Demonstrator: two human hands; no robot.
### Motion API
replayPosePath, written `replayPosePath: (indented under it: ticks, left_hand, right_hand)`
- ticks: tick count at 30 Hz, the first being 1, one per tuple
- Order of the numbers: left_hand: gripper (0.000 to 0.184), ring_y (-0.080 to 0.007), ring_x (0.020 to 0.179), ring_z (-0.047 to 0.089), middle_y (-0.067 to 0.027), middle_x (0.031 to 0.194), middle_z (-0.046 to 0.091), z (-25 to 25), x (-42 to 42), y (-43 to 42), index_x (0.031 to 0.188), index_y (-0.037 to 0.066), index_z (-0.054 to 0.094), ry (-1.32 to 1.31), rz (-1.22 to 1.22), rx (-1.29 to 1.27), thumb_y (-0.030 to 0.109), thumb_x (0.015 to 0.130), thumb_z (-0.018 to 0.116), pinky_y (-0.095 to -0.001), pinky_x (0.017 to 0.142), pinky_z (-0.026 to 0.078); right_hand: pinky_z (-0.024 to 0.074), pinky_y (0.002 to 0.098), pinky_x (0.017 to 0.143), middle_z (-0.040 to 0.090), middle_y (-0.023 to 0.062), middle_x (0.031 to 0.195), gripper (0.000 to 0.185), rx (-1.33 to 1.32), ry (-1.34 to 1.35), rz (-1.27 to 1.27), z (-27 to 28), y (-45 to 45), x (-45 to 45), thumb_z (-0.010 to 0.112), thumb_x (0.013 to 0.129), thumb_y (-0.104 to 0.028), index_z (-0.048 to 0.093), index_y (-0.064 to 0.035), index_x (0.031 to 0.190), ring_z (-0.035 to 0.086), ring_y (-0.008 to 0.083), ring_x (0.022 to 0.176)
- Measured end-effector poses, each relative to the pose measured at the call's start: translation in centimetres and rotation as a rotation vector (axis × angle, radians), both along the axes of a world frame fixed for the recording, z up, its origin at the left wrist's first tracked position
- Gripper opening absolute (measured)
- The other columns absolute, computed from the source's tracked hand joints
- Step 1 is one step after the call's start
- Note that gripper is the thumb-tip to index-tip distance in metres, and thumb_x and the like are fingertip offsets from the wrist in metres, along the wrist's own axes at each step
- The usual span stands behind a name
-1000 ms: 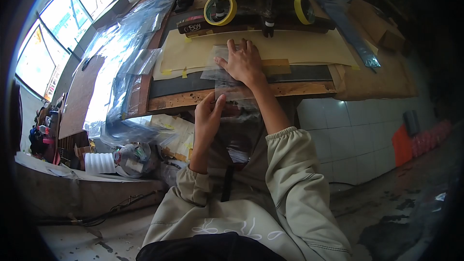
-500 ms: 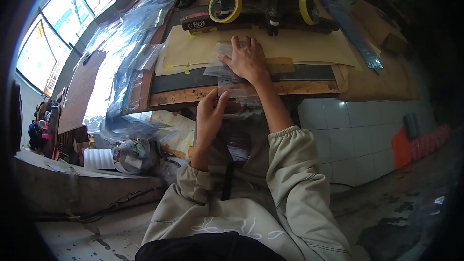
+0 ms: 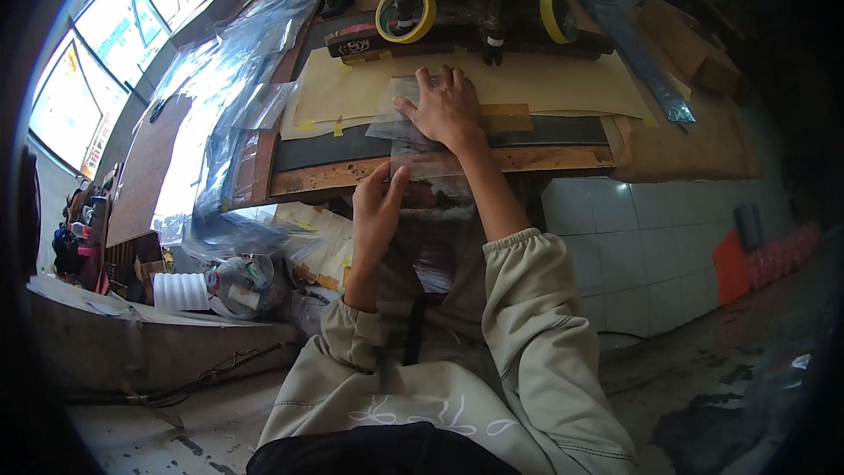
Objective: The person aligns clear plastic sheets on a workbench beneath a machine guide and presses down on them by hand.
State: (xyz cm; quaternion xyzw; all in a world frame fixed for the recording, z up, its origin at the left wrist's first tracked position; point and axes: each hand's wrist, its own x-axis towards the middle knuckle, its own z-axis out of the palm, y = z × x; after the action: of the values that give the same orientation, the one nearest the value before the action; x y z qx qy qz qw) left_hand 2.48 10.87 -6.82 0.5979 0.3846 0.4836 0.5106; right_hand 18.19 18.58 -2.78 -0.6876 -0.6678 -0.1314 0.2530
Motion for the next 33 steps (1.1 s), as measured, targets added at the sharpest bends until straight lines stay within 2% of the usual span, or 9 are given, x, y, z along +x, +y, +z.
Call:
replayPosePath:
  ticks: [6, 11, 14, 23, 26, 29, 33]
  left_hand:
    - [0.028, -0.0061, 0.053, 0.038, -0.0088, 0.057, 0.050, -0.8, 0.0, 0.4, 0.087, -0.006, 0.056, 0.016, 0.009, 0.010, 0.022, 0.091, 0.057, -0.0261, 0.048, 0.035]
    - [0.026, -0.0065, 0.056, 0.056, -0.0070, 0.059, 0.057, 1.1, -0.1, -0.3, 0.093, -0.005, 0.060, -0.033, -0.016, 0.002, 0.021, 0.091, 0.056, -0.0250, 0.050, 0.040]
    - [0.026, -0.0101, 0.061, 0.064, -0.0073, 0.063, 0.061, 1.5, -0.1, -0.4, 0.096, -0.005, 0.061, -0.096, -0.057, -0.062, 0.020, 0.092, 0.055, -0.0239, 0.051, 0.042]
    - [0.027, -0.0050, 0.063, 0.059, -0.0059, 0.062, 0.060, -0.4, -0.4, 0.6, 0.096, -0.006, 0.059, -0.024, -0.056, -0.039, 0.020, 0.092, 0.056, -0.0230, 0.050, 0.042]
    - [0.027, -0.0028, 0.060, 0.054, -0.0051, 0.062, 0.058, 0.3, -0.1, 0.2, 0.096, -0.006, 0.059, -0.102, -0.065, -0.077, 0.020, 0.092, 0.056, -0.0224, 0.050, 0.040]
    - [0.027, -0.0028, 0.058, 0.050, -0.0056, 0.064, 0.058, 0.7, 0.2, -0.2, 0.097, -0.006, 0.059, -0.147, -0.049, -0.062, 0.020, 0.091, 0.057, -0.0225, 0.050, 0.039]
    - [0.028, -0.0035, 0.059, 0.049, -0.0050, 0.065, 0.058, -0.4, -0.1, 0.5, 0.099, -0.006, 0.058, -0.051, -0.034, 0.011, 0.020, 0.091, 0.058, -0.0227, 0.051, 0.039]
  right_hand:
    - [0.0359, 0.0452, 0.099, 0.049, 0.0178, 0.127, 0.065, -0.104, 0.060, -0.003, 0.6, 0.0, 0.1, 0.051, 0.082, -0.060, 0.050, -0.0123, 0.127, 0.043, 0.0358, 0.119]
    - [0.0351, 0.0459, 0.100, 0.047, 0.0162, 0.131, 0.066, -0.129, 0.057, -0.029, 0.7, 0.1, 0.1, 0.051, 0.081, -0.062, 0.051, -0.0147, 0.127, 0.042, 0.0356, 0.120]
    - [0.0347, 0.0459, 0.100, 0.047, 0.0136, 0.133, 0.066, -0.137, 0.058, -0.044, 0.8, 0.1, -0.1, 0.051, 0.081, -0.062, 0.051, -0.0155, 0.127, 0.041, 0.0348, 0.121]
    - [0.0343, 0.0457, 0.100, 0.047, 0.0093, 0.134, 0.065, -0.154, 0.064, -0.045, 0.9, 0.2, 0.0, 0.051, 0.081, -0.061, 0.051, -0.0156, 0.127, 0.041, 0.0329, 0.122]
    - [0.0342, 0.0457, 0.100, 0.047, 0.0089, 0.133, 0.065, -0.156, 0.063, -0.046, 1.1, 0.1, -0.1, 0.051, 0.081, -0.061, 0.051, -0.0157, 0.127, 0.041, 0.0327, 0.121]
    - [0.0342, 0.0458, 0.100, 0.047, 0.0083, 0.133, 0.064, -0.153, 0.058, -0.049, 0.9, 0.2, -0.1, 0.051, 0.081, -0.061, 0.051, -0.0158, 0.127, 0.041, 0.0324, 0.121]
    - [0.0346, 0.0461, 0.099, 0.049, 0.0078, 0.131, 0.063, -0.140, 0.055, -0.054, 0.8, 0.2, -0.1, 0.051, 0.081, -0.060, 0.052, -0.0160, 0.126, 0.042, 0.0320, 0.120]
